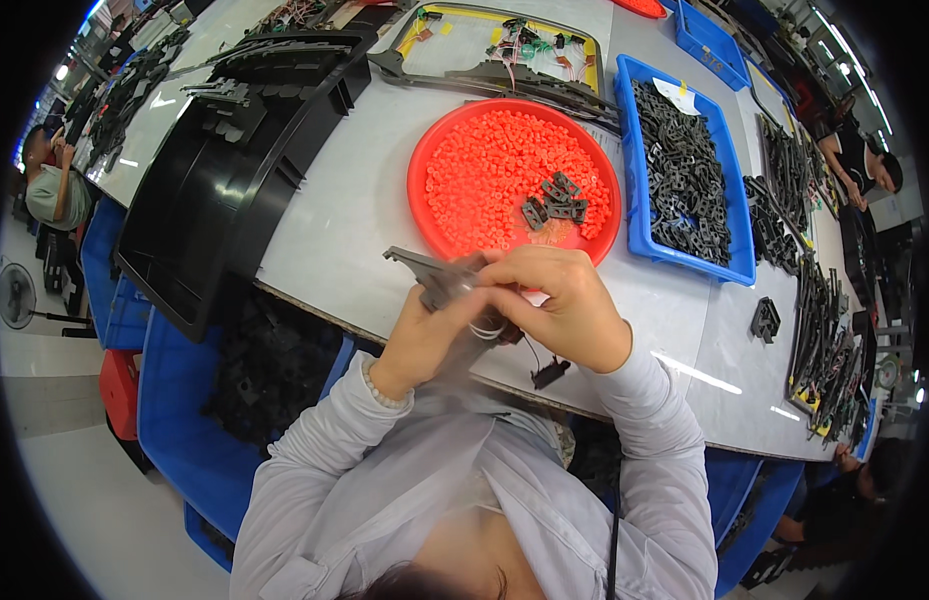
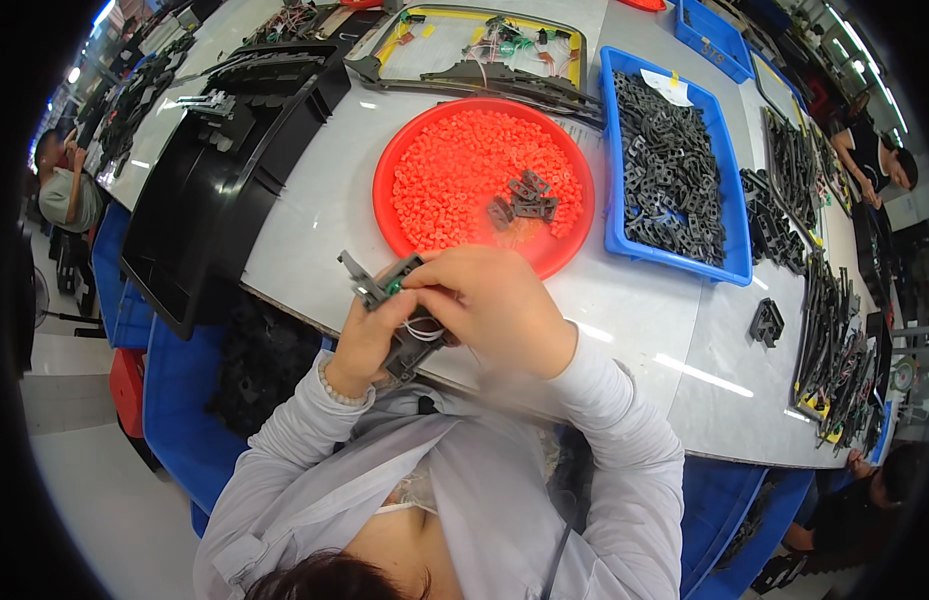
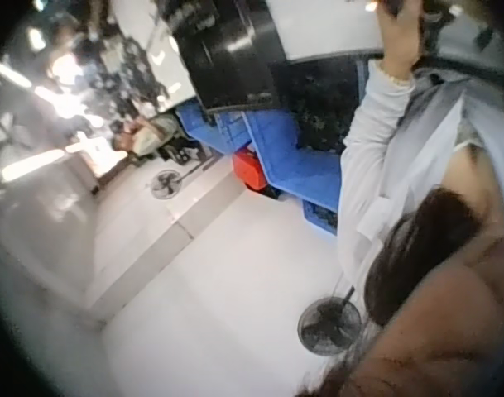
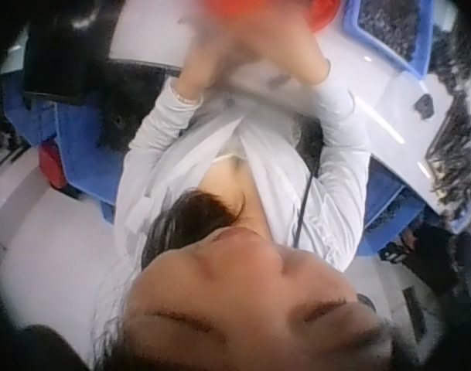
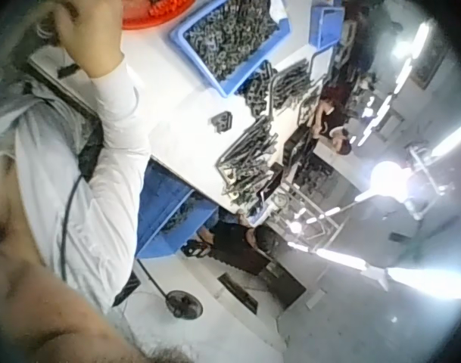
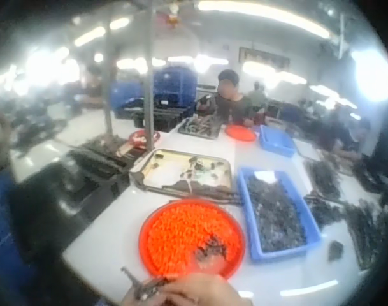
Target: The person assembles a plastic housing by hand, integrating internal wiring and small mechanical parts into it.
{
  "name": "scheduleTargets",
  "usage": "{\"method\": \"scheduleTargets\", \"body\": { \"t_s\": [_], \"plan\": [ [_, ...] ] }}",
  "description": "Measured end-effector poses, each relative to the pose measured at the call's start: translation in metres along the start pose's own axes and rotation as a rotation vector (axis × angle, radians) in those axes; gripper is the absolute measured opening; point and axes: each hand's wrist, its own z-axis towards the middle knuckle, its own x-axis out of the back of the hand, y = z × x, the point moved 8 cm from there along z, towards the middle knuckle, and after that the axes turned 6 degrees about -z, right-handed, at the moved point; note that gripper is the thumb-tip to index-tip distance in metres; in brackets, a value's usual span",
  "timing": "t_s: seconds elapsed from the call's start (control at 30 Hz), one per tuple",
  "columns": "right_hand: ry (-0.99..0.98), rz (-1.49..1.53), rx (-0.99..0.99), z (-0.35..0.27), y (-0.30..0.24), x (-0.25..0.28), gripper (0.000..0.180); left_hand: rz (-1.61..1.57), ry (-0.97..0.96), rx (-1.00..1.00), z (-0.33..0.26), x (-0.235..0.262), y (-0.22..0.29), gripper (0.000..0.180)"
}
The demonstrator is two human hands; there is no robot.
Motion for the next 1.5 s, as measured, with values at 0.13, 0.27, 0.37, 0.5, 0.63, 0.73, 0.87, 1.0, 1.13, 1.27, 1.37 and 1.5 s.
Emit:
{"method": "scheduleTargets", "body": {
  "t_s": [0.13,0.27,0.37,0.5,0.63,0.73,0.87,1.0,1.13,1.27,1.37,1.5],
  "plan": [
    [0.032,-0.073,0.073,-0.009,-0.007,0.005,0.022,-0.027,0.135,-0.100,0.004,0.010,0.014,0.047],
    [0.039,-0.384,0.174,-0.012,-0.034,-0.001,0.023,0.095,0.168,-0.133,0.005,0.014,0.016,0.046],
    [0.065,-0.497,0.240,-0.013,-0.036,-0.012,0.023,0.163,0.205,-0.136,0.003,0.019,0.014,0.045],
    [0.137,-0.452,0.328,-0.013,-0.036,-0.013,0.018,0.168,0.218,-0.154,0.003,0.017,0.015,0.043],
    [0.141,-0.403,0.319,-0.015,-0.033,-0.021,0.017,0.212,0.209,-0.193,0.003,0.015,0.020,0.043],
    [0.096,-0.465,0.317,-0.017,-0.034,-0.026,0.020,0.259,0.193,-0.223,0.003,0.015,0.021,0.043],
    [0.053,-0.482,0.320,-0.016,-0.038,-0.014,0.025,0.172,0.233,-0.197,0.006,0.017,0.020,0.043],
    [0.220,-0.435,0.186,-0.032,-0.027,0.034,0.023,-0.040,0.237,-0.234,0.004,0.017,0.027,0.045],
    [0.304,0.042,-0.365,-0.080,0.035,0.036,0.008,-0.029,0.286,-0.282,0.002,0.020,0.035,0.046],
    [0.286,0.607,-0.632,-0.108,0.066,-0.013,0.013,0.021,0.254,-0.333,0.004,0.014,0.037,0.044],
    [0.361,0.632,-0.612,-0.106,0.071,-0.023,0.013,0.061,0.260,-0.349,0.002,0.007,0.037,0.044],
    [0.403,0.662,-0.650,-0.095,0.068,-0.019,0.014,0.085,0.260,-0.375,-0.002,0.002,0.038,0.039]
  ]
}}
